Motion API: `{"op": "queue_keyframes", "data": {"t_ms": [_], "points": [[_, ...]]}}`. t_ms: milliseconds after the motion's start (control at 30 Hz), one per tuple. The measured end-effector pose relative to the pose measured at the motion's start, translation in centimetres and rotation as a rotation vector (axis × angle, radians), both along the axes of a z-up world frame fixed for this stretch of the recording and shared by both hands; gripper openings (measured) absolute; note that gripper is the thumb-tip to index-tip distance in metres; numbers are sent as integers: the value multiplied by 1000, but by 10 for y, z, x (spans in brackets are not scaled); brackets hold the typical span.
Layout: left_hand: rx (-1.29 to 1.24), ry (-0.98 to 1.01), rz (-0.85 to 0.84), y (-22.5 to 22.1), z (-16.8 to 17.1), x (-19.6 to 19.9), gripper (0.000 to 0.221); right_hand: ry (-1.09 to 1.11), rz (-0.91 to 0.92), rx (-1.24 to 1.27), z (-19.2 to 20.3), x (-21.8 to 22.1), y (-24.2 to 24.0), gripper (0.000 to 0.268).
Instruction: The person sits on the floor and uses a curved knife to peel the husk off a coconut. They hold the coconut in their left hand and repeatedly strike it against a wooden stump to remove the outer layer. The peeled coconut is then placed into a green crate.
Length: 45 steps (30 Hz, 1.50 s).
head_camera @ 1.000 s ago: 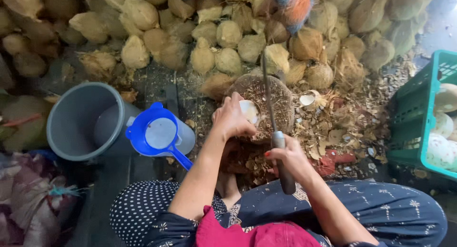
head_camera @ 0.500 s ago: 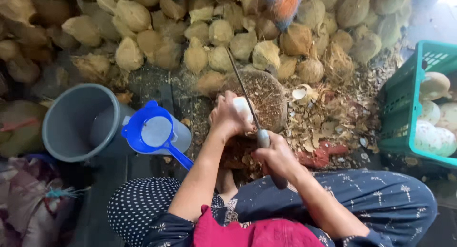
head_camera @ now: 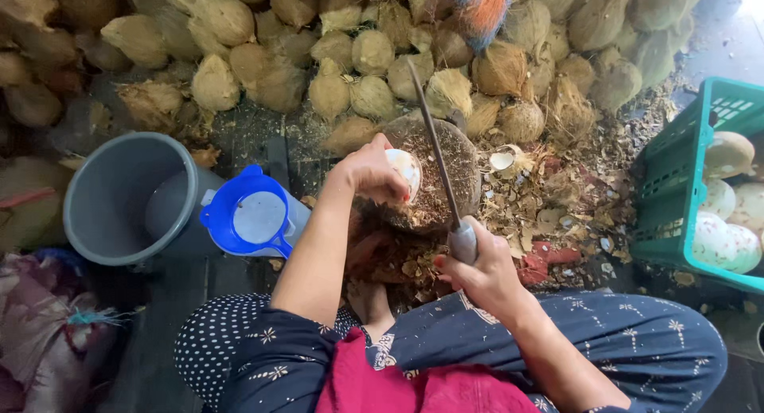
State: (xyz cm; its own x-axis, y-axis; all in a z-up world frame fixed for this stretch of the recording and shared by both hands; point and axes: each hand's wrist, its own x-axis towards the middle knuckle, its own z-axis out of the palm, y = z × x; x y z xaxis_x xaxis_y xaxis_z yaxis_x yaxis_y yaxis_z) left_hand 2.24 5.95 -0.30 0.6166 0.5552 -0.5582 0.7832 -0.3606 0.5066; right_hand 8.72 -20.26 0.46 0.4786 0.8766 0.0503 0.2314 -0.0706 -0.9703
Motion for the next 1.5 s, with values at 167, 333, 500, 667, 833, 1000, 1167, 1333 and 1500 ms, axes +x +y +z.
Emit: {"op": "queue_keyframes", "data": {"t_ms": [167,333,500,667,833,1000,1167,1333,1500], "points": [[-65,-7,-18,-6,-10,6,97,-77,-19,7,-37,8,17,24],[68,58,-92,15,-9,16,101,507,-24,-351,-76,23,44,19],[-23,-9,-37,1,9,7,98,406,-59,-101,-24,2,25,15],[58,-54,37,-9,-8,-12,101,120,-54,82,-38,2,20,21],[239,-170,131,-53,1,-28,102,680,-61,-282,-76,-18,38,16],[251,-536,308,-72,-48,-51,101,487,-70,-324,-61,-12,22,25],[244,-470,335,-75,-38,-52,98,244,-18,-129,3,-21,4,24],[234,-458,297,-71,-27,-45,97,-163,-91,176,-73,-1,22,23],[220,-456,223,-65,-28,-46,96,457,-119,-449,-102,2,30,19]]}}
